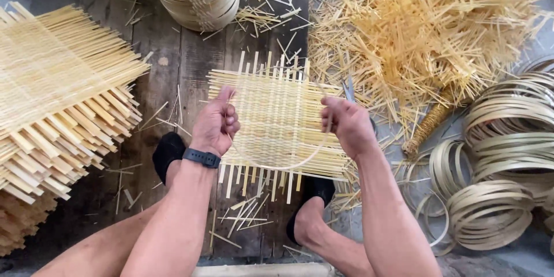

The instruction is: The person cuts circular pieces from woven bamboo mats using a round wooden template and scissors. They place the template on the mat, trim the excess around the edge, and stack the finished circles. The process is repeated multiple times.

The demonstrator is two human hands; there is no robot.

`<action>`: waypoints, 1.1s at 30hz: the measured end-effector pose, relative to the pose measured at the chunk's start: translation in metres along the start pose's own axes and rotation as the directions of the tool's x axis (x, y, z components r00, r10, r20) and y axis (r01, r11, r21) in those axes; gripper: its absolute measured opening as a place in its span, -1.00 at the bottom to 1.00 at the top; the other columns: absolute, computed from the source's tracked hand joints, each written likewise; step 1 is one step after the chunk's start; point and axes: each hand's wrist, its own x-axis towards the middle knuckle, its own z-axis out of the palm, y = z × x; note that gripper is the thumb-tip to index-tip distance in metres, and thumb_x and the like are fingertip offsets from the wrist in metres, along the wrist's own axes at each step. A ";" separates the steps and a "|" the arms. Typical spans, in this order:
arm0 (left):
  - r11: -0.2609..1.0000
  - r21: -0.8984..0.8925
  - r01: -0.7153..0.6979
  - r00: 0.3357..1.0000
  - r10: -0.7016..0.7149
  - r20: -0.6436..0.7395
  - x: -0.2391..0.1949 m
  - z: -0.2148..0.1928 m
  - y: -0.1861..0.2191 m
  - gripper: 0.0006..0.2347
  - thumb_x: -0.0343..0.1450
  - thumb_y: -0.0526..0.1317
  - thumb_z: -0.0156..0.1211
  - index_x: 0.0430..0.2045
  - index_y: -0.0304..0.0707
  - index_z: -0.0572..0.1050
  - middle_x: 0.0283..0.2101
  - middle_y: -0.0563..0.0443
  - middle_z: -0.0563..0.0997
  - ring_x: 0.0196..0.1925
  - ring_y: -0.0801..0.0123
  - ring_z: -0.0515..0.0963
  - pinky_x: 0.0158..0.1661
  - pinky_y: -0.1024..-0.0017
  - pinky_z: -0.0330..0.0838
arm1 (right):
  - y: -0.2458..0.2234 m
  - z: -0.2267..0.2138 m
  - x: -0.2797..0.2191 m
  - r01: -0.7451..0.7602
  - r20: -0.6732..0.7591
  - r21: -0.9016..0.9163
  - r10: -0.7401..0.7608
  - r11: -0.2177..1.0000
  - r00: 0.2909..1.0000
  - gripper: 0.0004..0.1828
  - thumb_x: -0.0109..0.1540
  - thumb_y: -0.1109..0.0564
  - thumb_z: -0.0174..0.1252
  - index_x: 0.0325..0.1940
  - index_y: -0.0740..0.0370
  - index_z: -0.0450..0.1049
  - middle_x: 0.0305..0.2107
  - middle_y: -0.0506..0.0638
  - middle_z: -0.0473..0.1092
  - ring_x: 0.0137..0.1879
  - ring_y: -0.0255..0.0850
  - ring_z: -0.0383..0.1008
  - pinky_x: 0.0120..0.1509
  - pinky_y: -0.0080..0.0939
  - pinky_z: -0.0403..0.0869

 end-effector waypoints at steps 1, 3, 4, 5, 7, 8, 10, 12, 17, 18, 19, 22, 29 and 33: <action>0.997 -0.039 -0.068 0.996 0.065 -0.068 -0.003 -0.002 0.000 -0.77 0.42 -0.07 0.29 -0.38 -0.28 0.54 -0.66 0.18 0.34 -0.67 0.61 0.26 -0.68 0.62 0.09 | 0.008 0.000 -0.001 0.046 -0.030 -0.185 -0.052 0.982 0.998 -0.75 0.25 0.01 0.26 -0.21 0.26 0.50 -0.50 -0.07 0.41 -0.45 -0.35 0.41 -0.43 -0.39 0.46; 0.988 -0.073 -0.137 0.983 0.127 -0.133 0.009 -0.015 -0.007 -0.79 0.42 -0.08 0.26 -0.32 -0.24 0.56 -0.63 0.15 0.37 -0.64 0.59 0.30 -0.64 0.63 0.14 | 0.026 -0.004 0.005 0.086 -0.052 -0.365 -0.113 0.927 0.992 -0.72 0.19 0.07 0.27 -0.11 0.29 0.52 -0.38 0.02 0.51 -0.34 -0.29 0.54 -0.34 -0.34 0.60; 0.979 0.019 -0.205 0.967 0.206 -0.147 0.021 -0.029 -0.014 -0.86 0.36 -0.23 0.24 -0.29 -0.25 0.54 -0.56 0.14 0.45 -0.58 0.57 0.37 -0.62 0.60 0.22 | 0.038 -0.006 0.012 0.083 -0.111 -0.473 -0.153 0.877 0.982 -0.71 0.16 0.11 0.28 -0.09 0.28 0.52 -0.33 0.05 0.54 -0.30 -0.25 0.58 -0.31 -0.29 0.63; 0.956 0.112 -0.270 0.946 0.285 -0.153 0.035 -0.044 -0.022 -0.83 0.30 -0.37 0.23 -0.26 -0.26 0.53 -0.49 0.14 0.52 -0.53 0.55 0.45 -0.59 0.57 0.30 | 0.051 -0.008 0.019 0.070 -0.163 -0.575 -0.198 0.815 0.966 -0.69 0.12 0.16 0.29 -0.07 0.27 0.52 -0.29 0.08 0.57 -0.26 -0.22 0.62 -0.28 -0.24 0.66; 0.877 0.387 -0.286 0.914 0.371 -0.165 0.051 -0.063 -0.034 -0.77 0.29 -0.38 0.23 -0.19 -0.26 0.57 -0.41 0.12 0.59 -0.46 0.48 0.53 -0.50 0.54 0.43 | 0.075 -0.016 0.028 0.049 -0.214 -0.682 -0.263 0.730 0.941 -0.72 0.12 0.16 0.31 -0.11 0.27 0.56 -0.33 0.07 0.57 -0.27 -0.21 0.62 -0.24 -0.23 0.64; 0.726 0.628 -0.279 0.876 0.461 -0.144 0.059 -0.073 -0.040 -0.72 0.28 -0.38 0.24 -0.12 -0.25 0.61 -0.33 0.11 0.66 -0.40 0.41 0.62 -0.41 0.51 0.56 | 0.088 -0.019 0.033 0.027 -0.242 -0.777 -0.338 0.629 0.909 -0.75 0.11 0.16 0.32 -0.14 0.27 0.60 -0.36 0.07 0.58 -0.27 -0.21 0.62 -0.19 -0.21 0.62; 0.425 0.865 -0.268 0.796 0.603 -0.050 0.075 -0.092 -0.047 -0.74 0.30 -0.35 0.29 -0.14 -0.19 0.66 -0.30 -0.03 0.66 -0.33 0.27 0.63 -0.32 0.39 0.53 | 0.104 -0.024 0.037 0.042 -0.217 -0.836 -0.399 0.547 0.891 -0.76 0.11 0.15 0.35 -0.17 0.27 0.62 -0.40 0.06 0.58 -0.29 -0.21 0.62 -0.16 -0.21 0.59; 0.064 0.979 -0.195 0.715 0.692 0.098 0.086 -0.104 -0.049 -0.76 0.31 -0.33 0.35 -0.16 -0.13 0.71 -0.27 -0.17 0.65 -0.27 0.13 0.65 -0.23 0.28 0.50 | 0.111 -0.022 0.043 0.056 -0.183 -0.886 -0.457 0.460 0.870 -0.77 0.10 0.14 0.38 -0.20 0.28 0.64 -0.44 0.06 0.58 -0.31 -0.21 0.61 -0.13 -0.21 0.57; -0.032 0.961 -0.275 0.685 0.694 0.220 0.081 -0.101 -0.046 -0.71 0.27 -0.30 0.31 -0.13 -0.06 0.66 -0.26 -0.18 0.64 -0.19 -0.01 0.64 -0.15 0.18 0.51 | 0.117 -0.021 0.038 0.018 -0.234 -0.865 -0.436 0.501 0.869 -0.72 0.09 0.12 0.36 -0.14 0.25 0.62 -0.46 0.02 0.57 -0.33 -0.20 0.59 -0.14 -0.20 0.54; -0.039 0.960 -0.278 0.678 0.700 0.225 0.082 -0.101 -0.044 -0.71 0.27 -0.30 0.31 -0.13 -0.06 0.66 -0.26 -0.18 0.64 -0.19 -0.01 0.64 -0.15 0.18 0.51 | 0.114 -0.016 0.040 0.029 -0.229 -0.863 -0.442 0.504 0.867 -0.72 0.09 0.12 0.36 -0.14 0.25 0.62 -0.46 0.02 0.57 -0.33 -0.20 0.59 -0.14 -0.20 0.54; -0.062 0.975 -0.214 0.717 0.668 0.200 0.083 -0.101 -0.042 -0.73 0.28 -0.28 0.31 -0.15 0.01 0.67 -0.27 -0.18 0.64 -0.18 -0.03 0.64 -0.14 0.16 0.50 | 0.113 -0.012 0.042 0.030 -0.224 -0.868 -0.444 0.495 0.868 -0.71 0.08 0.13 0.36 -0.13 0.23 0.63 -0.47 0.02 0.57 -0.33 -0.19 0.59 -0.14 -0.19 0.54; -0.090 0.983 -0.158 0.765 0.619 0.180 0.080 -0.101 -0.046 -0.73 0.33 -0.27 0.27 -0.11 0.11 0.66 -0.27 -0.20 0.65 -0.17 -0.07 0.63 -0.14 0.11 0.49 | 0.117 -0.019 0.039 0.017 -0.233 -0.876 -0.454 0.482 0.860 -0.73 0.08 0.15 0.34 -0.13 0.19 0.65 -0.47 0.03 0.58 -0.33 -0.18 0.59 -0.12 -0.19 0.53; 0.023 0.992 -0.125 0.810 0.579 0.089 0.085 -0.090 -0.034 -0.72 0.34 -0.30 0.33 -0.10 0.13 0.65 -0.25 -0.09 0.71 -0.21 0.14 0.68 -0.14 0.22 0.52 | 0.118 -0.020 0.040 -0.036 -0.305 -0.842 -0.420 0.538 0.855 -0.78 0.08 0.13 0.35 -0.20 0.19 0.68 -0.42 0.10 0.60 -0.28 -0.14 0.62 -0.06 -0.18 0.54; 0.182 0.977 -0.112 0.872 0.489 0.009 0.088 -0.096 -0.031 -0.71 0.32 -0.36 0.38 -0.08 -0.04 0.67 -0.27 -0.07 0.74 -0.24 0.31 0.71 -0.12 0.36 0.57 | 0.124 -0.028 0.038 -0.032 -0.263 -0.887 -0.448 0.460 0.855 -0.76 0.08 0.12 0.37 -0.18 0.19 0.68 -0.41 0.13 0.59 -0.27 -0.10 0.63 -0.02 -0.16 0.54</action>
